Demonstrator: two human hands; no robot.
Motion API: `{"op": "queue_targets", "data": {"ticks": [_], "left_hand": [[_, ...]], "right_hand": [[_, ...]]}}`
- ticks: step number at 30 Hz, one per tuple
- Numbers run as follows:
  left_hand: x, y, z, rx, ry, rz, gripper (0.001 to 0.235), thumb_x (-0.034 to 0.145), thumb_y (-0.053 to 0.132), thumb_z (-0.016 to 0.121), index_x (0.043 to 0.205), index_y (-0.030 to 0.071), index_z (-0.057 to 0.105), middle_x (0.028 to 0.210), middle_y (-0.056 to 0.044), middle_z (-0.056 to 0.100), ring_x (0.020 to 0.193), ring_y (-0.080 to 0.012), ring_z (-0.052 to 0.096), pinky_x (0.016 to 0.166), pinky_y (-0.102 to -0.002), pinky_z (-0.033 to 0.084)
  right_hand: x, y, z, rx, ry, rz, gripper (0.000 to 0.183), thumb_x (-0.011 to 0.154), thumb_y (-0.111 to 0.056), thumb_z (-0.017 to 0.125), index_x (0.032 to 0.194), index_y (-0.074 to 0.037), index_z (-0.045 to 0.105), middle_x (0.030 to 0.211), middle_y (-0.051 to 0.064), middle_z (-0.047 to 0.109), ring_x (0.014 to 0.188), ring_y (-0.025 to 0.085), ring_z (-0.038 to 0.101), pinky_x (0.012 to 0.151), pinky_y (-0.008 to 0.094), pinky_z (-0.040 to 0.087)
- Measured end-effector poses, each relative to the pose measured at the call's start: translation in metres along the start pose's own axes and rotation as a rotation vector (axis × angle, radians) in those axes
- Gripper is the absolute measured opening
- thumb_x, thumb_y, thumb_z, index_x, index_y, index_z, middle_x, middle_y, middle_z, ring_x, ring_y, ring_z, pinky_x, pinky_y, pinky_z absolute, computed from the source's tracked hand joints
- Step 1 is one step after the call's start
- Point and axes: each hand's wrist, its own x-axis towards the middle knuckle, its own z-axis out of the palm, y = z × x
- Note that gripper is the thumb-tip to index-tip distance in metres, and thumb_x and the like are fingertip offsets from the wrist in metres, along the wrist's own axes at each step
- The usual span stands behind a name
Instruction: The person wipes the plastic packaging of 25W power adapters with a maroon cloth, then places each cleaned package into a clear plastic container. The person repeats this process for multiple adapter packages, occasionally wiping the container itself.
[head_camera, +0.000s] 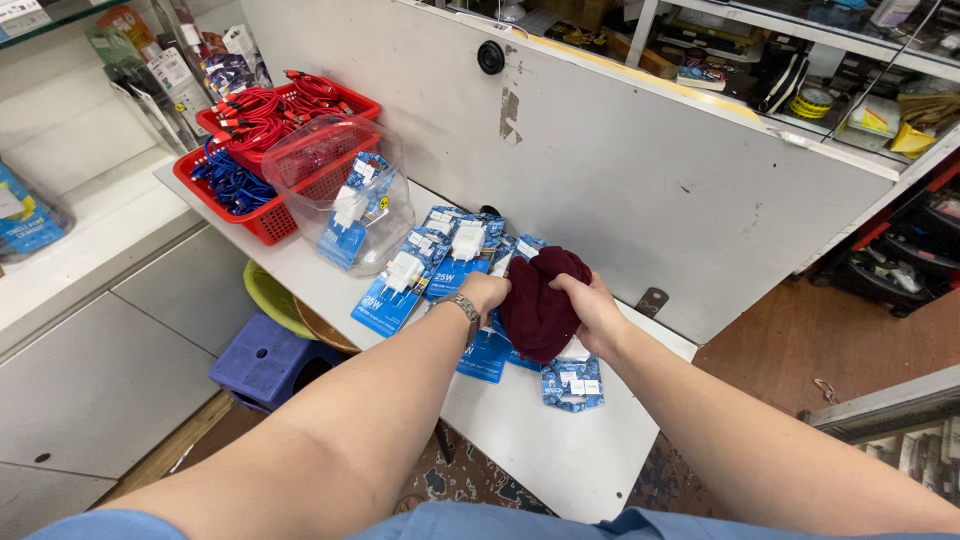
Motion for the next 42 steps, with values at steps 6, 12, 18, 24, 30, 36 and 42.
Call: {"op": "queue_targets", "data": {"ticks": [6, 12, 18, 24, 30, 36, 42], "left_hand": [[-0.069, 0.032, -0.034, -0.814, -0.456, 0.076, 0.053, 0.092, 0.050, 0.055, 0.130, 0.013, 0.064, 0.123, -0.010, 0.065, 0.115, -0.0258, 0.063, 0.105, -0.050, 0.049], [-0.132, 0.043, -0.074, -1.040, -0.441, 0.170, 0.072, 0.090, 0.068, 0.051, 0.121, 0.006, 0.068, 0.122, -0.016, 0.070, 0.113, -0.0309, 0.067, 0.102, -0.048, 0.051], [-0.160, 0.016, -0.122, -0.935, -0.331, 0.276, 0.045, 0.091, 0.046, 0.070, 0.123, 0.014, 0.068, 0.125, -0.009, 0.071, 0.114, -0.0246, 0.068, 0.104, -0.043, 0.055], [-0.190, -0.009, -0.171, -0.849, -0.248, 0.324, 0.041, 0.090, 0.039, 0.072, 0.119, 0.009, 0.069, 0.107, -0.009, 0.076, 0.096, -0.0231, 0.075, 0.089, -0.044, 0.061], [-0.205, -0.017, -0.164, -0.791, -0.175, 0.408, 0.039, 0.089, 0.031, 0.077, 0.120, 0.010, 0.068, 0.107, -0.007, 0.074, 0.091, -0.0200, 0.073, 0.085, -0.042, 0.061], [-0.232, -0.025, -0.172, -0.750, -0.262, 0.408, 0.042, 0.088, 0.030, 0.077, 0.121, 0.006, 0.068, 0.108, -0.008, 0.077, 0.096, -0.0176, 0.075, 0.087, -0.036, 0.062], [-0.240, -0.024, -0.178, -0.548, -0.251, 0.530, 0.044, 0.085, 0.022, 0.081, 0.123, 0.004, 0.066, 0.113, -0.009, 0.074, 0.101, -0.0175, 0.073, 0.091, -0.036, 0.060]], "right_hand": [[-0.030, -0.024, 0.016, 0.280, -0.223, -0.169, 0.061, 0.082, -0.026, 0.068, 0.139, -0.019, 0.048, 0.140, 0.009, 0.060, 0.126, 0.023, 0.061, 0.103, 0.042, 0.051], [-0.067, -0.027, 0.086, -0.657, -0.070, -0.931, 0.074, 0.073, -0.033, 0.090, 0.133, -0.012, 0.051, 0.133, 0.015, 0.054, 0.123, 0.030, 0.059, 0.103, 0.041, 0.050], [-0.071, -0.013, 0.114, -0.606, -0.276, -1.023, 0.077, 0.067, -0.025, 0.090, 0.129, -0.008, 0.049, 0.127, 0.015, 0.055, 0.120, 0.030, 0.061, 0.101, 0.041, 0.050], [-0.061, -0.031, 0.121, -0.150, -0.344, -0.607, 0.068, 0.074, -0.016, 0.079, 0.135, -0.014, 0.051, 0.124, 0.006, 0.065, 0.110, 0.022, 0.066, 0.092, 0.038, 0.056], [-0.030, -0.047, 0.176, 0.079, -0.593, -0.309, 0.047, 0.091, -0.023, 0.072, 0.135, -0.013, 0.057, 0.123, 0.005, 0.067, 0.107, 0.017, 0.066, 0.087, 0.034, 0.057], [-0.024, -0.078, 0.194, 0.267, -0.340, -0.222, 0.047, 0.094, -0.032, 0.066, 0.129, -0.001, 0.060, 0.122, 0.012, 0.072, 0.107, 0.025, 0.073, 0.092, 0.042, 0.061], [-0.029, -0.088, 0.197, 0.084, -0.546, -0.451, 0.050, 0.088, -0.027, 0.075, 0.132, -0.010, 0.058, 0.129, 0.008, 0.067, 0.117, 0.023, 0.067, 0.098, 0.040, 0.058]]}}
